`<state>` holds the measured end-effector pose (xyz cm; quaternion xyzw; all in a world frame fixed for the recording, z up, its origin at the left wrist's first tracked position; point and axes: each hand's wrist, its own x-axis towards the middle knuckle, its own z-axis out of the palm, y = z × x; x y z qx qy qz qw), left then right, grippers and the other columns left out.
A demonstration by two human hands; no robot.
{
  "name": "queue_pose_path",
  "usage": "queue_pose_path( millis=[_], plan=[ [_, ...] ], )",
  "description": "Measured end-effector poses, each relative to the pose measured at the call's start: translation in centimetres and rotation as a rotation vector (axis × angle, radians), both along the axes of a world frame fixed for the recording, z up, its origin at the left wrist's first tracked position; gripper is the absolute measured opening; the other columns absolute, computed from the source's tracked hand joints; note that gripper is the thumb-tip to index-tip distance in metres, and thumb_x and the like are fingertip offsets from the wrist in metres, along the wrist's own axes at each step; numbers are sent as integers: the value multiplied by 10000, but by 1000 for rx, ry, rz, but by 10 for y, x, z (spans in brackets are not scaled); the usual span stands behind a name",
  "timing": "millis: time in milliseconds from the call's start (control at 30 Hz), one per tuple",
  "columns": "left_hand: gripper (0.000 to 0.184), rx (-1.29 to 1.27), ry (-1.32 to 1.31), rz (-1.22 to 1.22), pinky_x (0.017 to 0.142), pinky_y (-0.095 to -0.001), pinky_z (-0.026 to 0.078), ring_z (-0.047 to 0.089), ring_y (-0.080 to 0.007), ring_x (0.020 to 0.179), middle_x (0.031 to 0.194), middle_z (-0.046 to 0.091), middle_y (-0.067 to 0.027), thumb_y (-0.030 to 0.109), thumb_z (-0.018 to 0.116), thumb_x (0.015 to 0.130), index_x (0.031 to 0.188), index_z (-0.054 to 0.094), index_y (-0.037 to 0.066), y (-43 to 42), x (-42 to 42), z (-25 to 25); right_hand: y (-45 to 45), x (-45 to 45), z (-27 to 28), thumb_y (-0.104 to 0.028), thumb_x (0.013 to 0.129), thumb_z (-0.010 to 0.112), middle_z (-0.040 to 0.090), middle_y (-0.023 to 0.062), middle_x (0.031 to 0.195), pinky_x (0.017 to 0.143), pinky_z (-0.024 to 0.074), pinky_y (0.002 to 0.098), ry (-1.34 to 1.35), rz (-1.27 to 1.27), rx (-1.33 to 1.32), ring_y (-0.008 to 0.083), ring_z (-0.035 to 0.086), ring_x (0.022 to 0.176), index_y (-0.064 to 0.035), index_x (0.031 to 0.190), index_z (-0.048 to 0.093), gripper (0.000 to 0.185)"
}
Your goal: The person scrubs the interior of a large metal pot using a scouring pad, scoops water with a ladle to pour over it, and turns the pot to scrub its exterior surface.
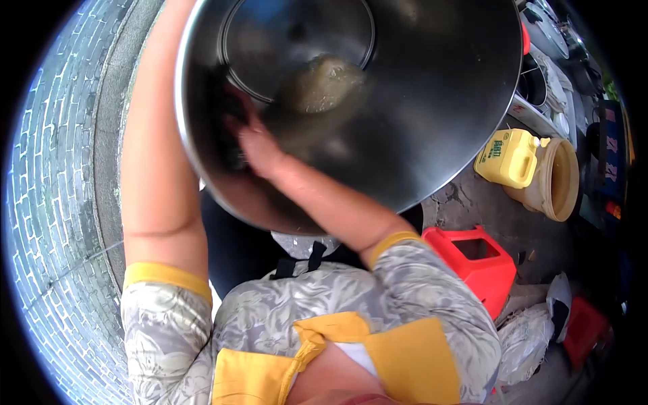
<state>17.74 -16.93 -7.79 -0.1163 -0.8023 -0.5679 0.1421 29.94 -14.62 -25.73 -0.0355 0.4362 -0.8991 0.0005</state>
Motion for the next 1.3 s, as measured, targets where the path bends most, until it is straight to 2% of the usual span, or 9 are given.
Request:
queue_pose_path(
  millis=[267, 367, 567, 700, 800, 1000, 1133, 1200, 1300],
  plan=[
    [295, 16, 46, 66, 713, -209, 454, 604, -102, 761, 874, 668, -75, 265, 596, 896, 980, 670, -9, -7, 4, -4, 150, -8, -221, -306, 781, 539, 453, 64, 1344, 1106, 140, 513, -247, 589, 1692, 271, 327, 1325, -179, 1236, 544, 473],
    [297, 25, 64, 77, 712, -209, 453, 602, -101, 760, 873, 667, -72, 266, 595, 896, 980, 670, -9, -9, 10, -4, 261, -75, -160, -169, 825, 495, 413, 63, 1397, 1095, 48, 605, 59, 808, 2424, 260, 237, 1381, -175, 1314, 482, 489],
    [299, 34, 93, 79, 711, -210, 451, 600, -100, 758, 872, 666, -67, 268, 594, 896, 981, 670, -8, -9, 17, -5, 268, -157, -242, -232, 861, 445, 406, 76, 1387, 1030, 303, 435, 70, 77, 2546, 248, 422, 1223, -105, 1351, 386, 510],
    [300, 40, 108, 68, 711, -210, 450, 598, -99, 757, 871, 666, -63, 269, 593, 896, 982, 669, -8, -6, 13, -3, 164, -112, -274, -251, 861, 459, 543, 146, 1160, 896, 444, 425, -698, 124, 1663, 311, 546, 1065, -82, 1230, 468, 406],
    [301, 23, 110, 74, 710, -210, 449, 596, -98, 756, 870, 665, -60, 270, 593, 896, 983, 669, -8, -4, 7, 0, 19, -110, -282, -201, 886, 472, 401, 161, 1338, 1032, 299, 404, -306, 210, 1065, 291, 367, 1246, -85, 1356, 348, 501],
    [303, -32, 144, 66, 710, -210, 448, 594, -96, 754, 869, 664, -55, 272, 592, 896, 984, 669, -7, 2, -18, 2, -44, -177, -16, -207, 864, 583, 399, 126, 1367, 1034, 306, 369, -140, -77, -643, 254, 385, 1220, -79, 1429, 279, 654],
    [304, -14, 119, 29, 709, -210, 446, 592, -95, 753, 868, 663, -52, 273, 591, 896, 984, 669, -7, 2, -43, 6, -57, -91, -68, -183, 829, 574, 373, 182, 1379, 1051, 282, 395, 261, -306, 446, 275, 377, 1234, -71, 1432, 262, 687],
    [307, 47, 86, -1, 740, -223, 464, 605, -112, 812, 932, 662, -66, 258, 592, 901, 1045, 646, -7, 0, -54, 8, 1, -9, -202, -273, 718, 645, 409, 168, 1360, 1110, 196, 468, 194, 138, 875, 342, 332, 1301, -115, 1372, 392, 719],
    [346, 205, -74, -158, 762, -241, 501, 635, -124, 874, 992, 673, -77, 260, 602, 907, 1121, 622, -11, -6, -72, -1, 240, -33, -116, -349, 785, 594, 456, 58, 1358, 1080, 124, 612, -62, 718, 2247, 278, 332, 1327, -256, 1280, 519, 509]
  ],
)
